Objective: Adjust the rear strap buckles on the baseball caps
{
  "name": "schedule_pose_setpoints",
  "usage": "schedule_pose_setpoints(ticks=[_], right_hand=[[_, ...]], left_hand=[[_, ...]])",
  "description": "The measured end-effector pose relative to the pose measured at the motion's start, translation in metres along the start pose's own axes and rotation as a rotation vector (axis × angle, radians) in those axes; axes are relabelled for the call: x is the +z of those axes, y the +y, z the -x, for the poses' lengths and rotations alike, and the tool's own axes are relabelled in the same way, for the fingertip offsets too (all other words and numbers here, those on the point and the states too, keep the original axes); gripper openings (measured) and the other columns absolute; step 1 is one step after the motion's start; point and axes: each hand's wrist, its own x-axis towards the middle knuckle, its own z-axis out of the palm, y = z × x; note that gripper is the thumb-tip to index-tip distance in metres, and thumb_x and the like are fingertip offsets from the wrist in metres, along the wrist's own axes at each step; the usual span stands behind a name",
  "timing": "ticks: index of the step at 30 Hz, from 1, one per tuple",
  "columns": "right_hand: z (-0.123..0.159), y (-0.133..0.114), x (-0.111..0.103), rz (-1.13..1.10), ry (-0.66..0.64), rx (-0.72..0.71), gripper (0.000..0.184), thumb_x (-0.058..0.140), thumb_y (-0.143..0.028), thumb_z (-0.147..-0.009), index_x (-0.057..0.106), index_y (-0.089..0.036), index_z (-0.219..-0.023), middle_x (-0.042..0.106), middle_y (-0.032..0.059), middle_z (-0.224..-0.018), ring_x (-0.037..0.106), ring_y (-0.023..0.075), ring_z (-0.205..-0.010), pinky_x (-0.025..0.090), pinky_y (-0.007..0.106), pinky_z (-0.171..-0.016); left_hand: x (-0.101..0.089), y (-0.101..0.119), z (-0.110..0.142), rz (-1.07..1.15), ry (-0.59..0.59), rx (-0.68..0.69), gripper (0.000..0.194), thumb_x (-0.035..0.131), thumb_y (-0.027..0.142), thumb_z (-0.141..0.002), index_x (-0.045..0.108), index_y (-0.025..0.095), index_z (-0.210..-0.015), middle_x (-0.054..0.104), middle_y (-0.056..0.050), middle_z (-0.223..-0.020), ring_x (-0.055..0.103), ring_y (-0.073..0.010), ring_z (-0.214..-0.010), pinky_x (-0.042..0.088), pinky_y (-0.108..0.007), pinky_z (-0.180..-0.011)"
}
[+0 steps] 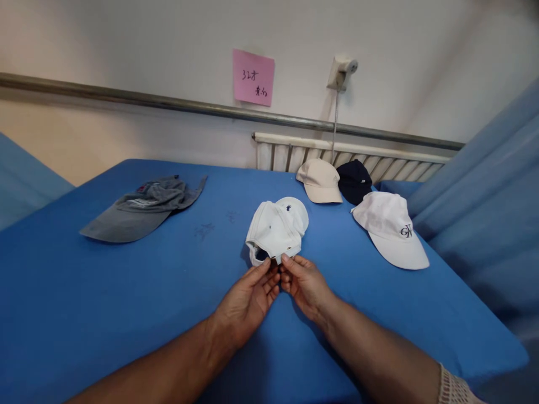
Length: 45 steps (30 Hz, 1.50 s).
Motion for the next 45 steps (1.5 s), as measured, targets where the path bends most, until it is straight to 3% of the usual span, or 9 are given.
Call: schedule_pose_setpoints(ticks=[4,8,11,14,16,19,24,36,45], right_hand=[[-0.002,0.003,-0.002,0.223,-0.010,-0.046,0.039,0.079,-0.051,-0.071,0.061,-0.016,-0.068,0.054,-0.0039,-0.054,0.043,0.0069,-0.045,0.033,0.021,-0.044],[0.001,-0.001,-0.009,0.664,0.018,-0.414,0.027,0.069,-0.041,-0.081,0.061,-0.018,-0.069,0.051,-0.0045,-0.054,0.043,0.0088,-0.047,0.035,0.022,-0.046],[0.011,-0.006,-0.010,0.887,0.027,-0.780,0.009,0.064,-0.025,-0.085,0.065,-0.021,-0.092,0.060,0.0000,-0.083,0.049,0.0092,-0.057,0.043,0.025,-0.055],[0.020,-0.009,-0.007,1.024,0.012,-1.018,0.034,0.061,-0.018,-0.086,0.060,-0.026,-0.119,0.055,0.0076,-0.117,0.057,0.0129,-0.073,0.052,0.031,-0.068],[0.020,-0.009,-0.005,1.128,0.023,-1.103,0.044,0.064,-0.018,-0.085,0.058,-0.030,-0.127,0.046,0.0106,-0.135,0.059,0.0213,-0.099,0.052,0.040,-0.085],[0.012,-0.009,-0.004,1.247,-0.016,-1.099,0.037,0.065,-0.020,-0.085,0.064,-0.032,-0.121,0.048,0.0087,-0.137,0.052,0.0279,-0.119,0.046,0.047,-0.098],[-0.005,-0.007,-0.007,1.182,-0.065,-1.015,0.024,0.060,-0.018,-0.089,0.069,-0.029,-0.109,0.065,0.0069,-0.110,0.059,0.0228,-0.104,0.049,0.041,-0.093],[-0.008,-0.012,-0.006,1.008,-0.142,-0.905,0.023,0.061,-0.018,-0.088,0.074,-0.032,-0.100,0.072,0.0029,-0.102,0.065,0.0205,-0.098,0.049,0.037,-0.091],[-0.007,-0.009,-0.004,1.115,-0.113,-0.874,0.015,0.060,-0.015,-0.085,0.067,-0.025,-0.094,0.070,0.0047,-0.096,0.063,0.0211,-0.091,0.048,0.037,-0.086]], left_hand=[[0.000,0.009,-0.001,-0.017,0.072,0.097,0.007,0.064,0.014,-0.090,0.068,0.014,-0.083,0.072,-0.005,-0.085,0.069,-0.0134,-0.077,0.056,-0.024,-0.072],[0.001,0.017,-0.001,-0.018,0.075,0.127,0.005,0.063,0.013,-0.090,0.067,0.015,-0.088,0.074,-0.008,-0.094,0.071,-0.0164,-0.085,0.057,-0.026,-0.077],[0.001,0.019,0.000,-0.012,0.048,0.140,0.005,0.062,0.014,-0.091,0.067,0.015,-0.092,0.074,-0.009,-0.098,0.072,-0.0181,-0.088,0.058,-0.028,-0.078],[0.001,0.018,0.001,-0.015,0.023,0.158,0.005,0.062,0.014,-0.091,0.067,0.014,-0.092,0.074,-0.009,-0.096,0.072,-0.0179,-0.086,0.058,-0.029,-0.078],[0.001,0.017,0.001,-0.018,-0.007,0.172,0.004,0.063,0.014,-0.090,0.067,0.013,-0.092,0.074,-0.009,-0.095,0.071,-0.0170,-0.084,0.058,-0.029,-0.077],[0.001,0.016,0.001,-0.009,-0.050,0.187,0.004,0.064,0.013,-0.090,0.068,0.013,-0.091,0.074,-0.008,-0.093,0.071,-0.0158,-0.083,0.058,-0.028,-0.079],[0.001,0.012,0.001,-0.013,-0.099,0.198,0.002,0.067,0.010,-0.086,0.069,0.012,-0.086,0.072,-0.007,-0.093,0.069,-0.0149,-0.089,0.056,-0.027,-0.089],[-0.001,0.013,-0.004,-0.053,-0.023,0.152,0.004,0.069,0.011,-0.084,0.068,0.012,-0.081,0.072,-0.004,-0.083,0.068,-0.0122,-0.080,0.056,-0.024,-0.080],[0.000,0.009,-0.006,-0.059,0.000,0.166,0.006,0.073,0.010,-0.079,0.068,0.013,-0.081,0.073,-0.004,-0.083,0.069,-0.0130,-0.080,0.055,-0.025,-0.082]])
